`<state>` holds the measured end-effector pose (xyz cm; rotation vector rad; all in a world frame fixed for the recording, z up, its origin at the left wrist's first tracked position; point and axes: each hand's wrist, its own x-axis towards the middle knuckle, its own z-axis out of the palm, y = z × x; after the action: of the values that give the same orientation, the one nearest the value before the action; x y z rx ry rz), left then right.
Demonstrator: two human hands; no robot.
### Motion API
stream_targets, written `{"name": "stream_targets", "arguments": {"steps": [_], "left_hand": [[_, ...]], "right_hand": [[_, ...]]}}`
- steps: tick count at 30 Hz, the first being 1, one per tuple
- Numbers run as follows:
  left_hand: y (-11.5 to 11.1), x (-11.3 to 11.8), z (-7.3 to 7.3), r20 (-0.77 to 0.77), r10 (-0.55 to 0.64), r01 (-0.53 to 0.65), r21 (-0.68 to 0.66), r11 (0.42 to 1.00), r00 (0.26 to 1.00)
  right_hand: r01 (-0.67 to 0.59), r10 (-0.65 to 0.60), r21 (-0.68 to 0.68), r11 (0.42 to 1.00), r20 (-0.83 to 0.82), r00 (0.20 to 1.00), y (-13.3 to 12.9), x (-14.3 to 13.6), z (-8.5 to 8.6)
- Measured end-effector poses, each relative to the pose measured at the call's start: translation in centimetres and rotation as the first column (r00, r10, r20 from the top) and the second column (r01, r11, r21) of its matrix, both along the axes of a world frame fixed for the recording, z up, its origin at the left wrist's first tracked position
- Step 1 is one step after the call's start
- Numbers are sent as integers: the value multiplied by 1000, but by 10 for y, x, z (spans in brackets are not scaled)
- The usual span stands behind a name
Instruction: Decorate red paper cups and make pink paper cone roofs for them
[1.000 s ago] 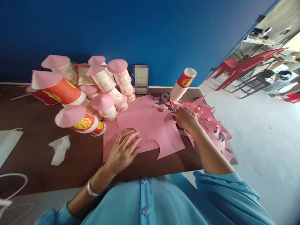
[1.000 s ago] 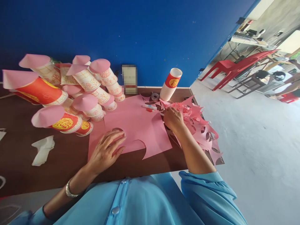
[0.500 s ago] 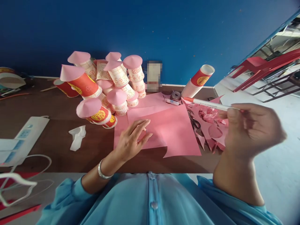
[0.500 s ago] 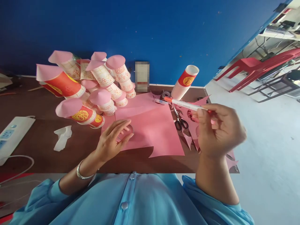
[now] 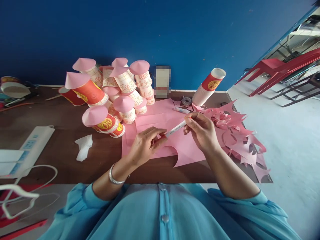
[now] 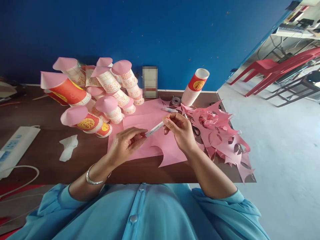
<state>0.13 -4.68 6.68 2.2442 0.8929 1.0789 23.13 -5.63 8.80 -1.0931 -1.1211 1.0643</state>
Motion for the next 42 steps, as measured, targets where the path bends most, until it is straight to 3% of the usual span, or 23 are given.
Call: {"name": "stream_targets", "arguments": {"steps": [3,5,7,8,10,12,14,18,21,25,28,31,37,42], "left_hand": [[1,-1,-3,-19,39,-40,-45,998,999],[1,-2,-4,-27,84,-84,-25,996,996],[3,-4,-6,-48,94,-94,7,996,994],[6,-7,-8,-56,92,-90,26,996,994],[13,-12,-14,-77,86,-82,49,995,993],[24,-14,-22,-116,75,-70,50,996,990],[34,-5,-29,-223,90,-84,39,996,971],[42,35,-36,-550,13,18,52,998,835],[28,51,-40,-599,50,24,114,993,799],[-4,21,-51,-510,-5,132,214,968,860],[-25,-15,-58,-488,58,56,215,975,871],[-36,-34,-63,-525,98,1,185,983,845],[-39,-31,-73,-560,69,39,178,983,826],[-42,-27,-81,-534,47,40,152,988,844]], "right_hand": [[-54,53,-34,998,-49,997,4,-14,-10],[-183,183,-71,980,-11,983,4,-21,-14],[-196,200,-78,977,47,979,6,-17,-15],[-140,145,-66,988,74,987,9,-10,-13],[167,-170,31,985,105,980,16,15,-4],[411,-421,149,900,41,906,23,44,8],[501,-497,191,844,-70,865,27,63,16],[304,-309,101,947,31,951,22,47,10],[172,-173,45,984,26,985,13,23,-4],[143,-143,23,989,10,990,4,23,-14],[144,-142,-34,989,51,989,4,32,-16],[117,-111,-68,991,81,990,10,31,-18],[-34,37,-29,999,135,990,21,8,-17],[-136,151,-82,987,224,963,24,-11,-19]]}}
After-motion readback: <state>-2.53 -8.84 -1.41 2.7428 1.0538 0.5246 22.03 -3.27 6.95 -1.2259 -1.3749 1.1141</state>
